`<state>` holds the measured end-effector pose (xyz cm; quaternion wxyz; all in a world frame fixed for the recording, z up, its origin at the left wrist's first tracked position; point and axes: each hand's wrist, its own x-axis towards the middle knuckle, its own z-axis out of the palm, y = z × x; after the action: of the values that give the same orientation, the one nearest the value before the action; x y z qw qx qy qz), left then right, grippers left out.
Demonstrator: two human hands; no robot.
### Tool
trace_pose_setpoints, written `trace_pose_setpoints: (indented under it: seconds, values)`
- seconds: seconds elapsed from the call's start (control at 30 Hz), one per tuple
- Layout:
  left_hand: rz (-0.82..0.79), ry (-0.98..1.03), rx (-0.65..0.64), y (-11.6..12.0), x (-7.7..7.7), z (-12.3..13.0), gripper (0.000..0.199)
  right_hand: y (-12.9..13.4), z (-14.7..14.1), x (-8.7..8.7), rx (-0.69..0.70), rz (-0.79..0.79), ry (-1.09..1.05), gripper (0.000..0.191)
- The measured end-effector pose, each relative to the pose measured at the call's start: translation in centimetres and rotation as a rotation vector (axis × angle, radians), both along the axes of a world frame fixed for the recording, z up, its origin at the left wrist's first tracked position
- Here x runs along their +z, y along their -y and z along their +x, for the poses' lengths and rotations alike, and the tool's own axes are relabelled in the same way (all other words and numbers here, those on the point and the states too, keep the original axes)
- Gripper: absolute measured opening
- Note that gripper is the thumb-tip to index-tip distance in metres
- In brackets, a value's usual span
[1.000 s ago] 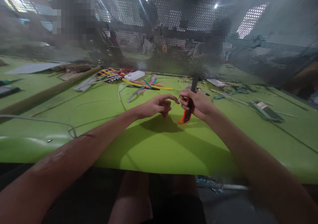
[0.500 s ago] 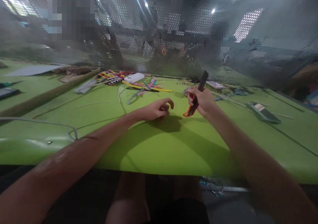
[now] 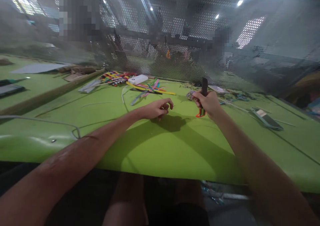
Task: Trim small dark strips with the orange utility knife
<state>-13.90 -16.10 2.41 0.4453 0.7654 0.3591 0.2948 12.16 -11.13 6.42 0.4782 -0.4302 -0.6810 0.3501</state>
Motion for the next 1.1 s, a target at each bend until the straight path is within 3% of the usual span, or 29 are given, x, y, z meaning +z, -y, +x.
trace_pose_setpoints:
  seconds: [0.3,0.47,0.6,0.7,0.83,0.93,1.1]
  values:
    - [0.171,-0.138,0.104,-0.6,0.4,-1.1,0.016,-0.5,1.1,0.8,0.007,-0.030,-0.042,0.025]
    - [0.290,-0.254,0.136,-0.6,0.5,-1.1,0.017,0.2,0.6,1.2,0.150,-0.022,-0.175,0.027]
    - [0.466,-0.307,0.116,0.2,0.9,-0.2,0.035,2.1,-1.0,1.0,0.237,-0.030,-0.001,0.030]
    - [0.536,-0.175,0.131,0.9,0.9,1.0,0.057,3.5,-2.1,0.7,0.330,-0.006,0.109,0.031]
    - [0.638,0.027,0.235,1.1,0.6,2.0,0.036,4.3,-2.7,0.6,0.394,-0.011,0.165,0.030]
    - [0.681,0.085,0.222,1.0,0.6,2.0,0.020,4.2,-2.6,0.7,0.402,-0.019,0.170,0.027]
    - [0.745,0.167,0.291,1.2,0.5,2.0,0.038,4.1,-2.6,0.8,0.404,-0.032,0.205,0.022]
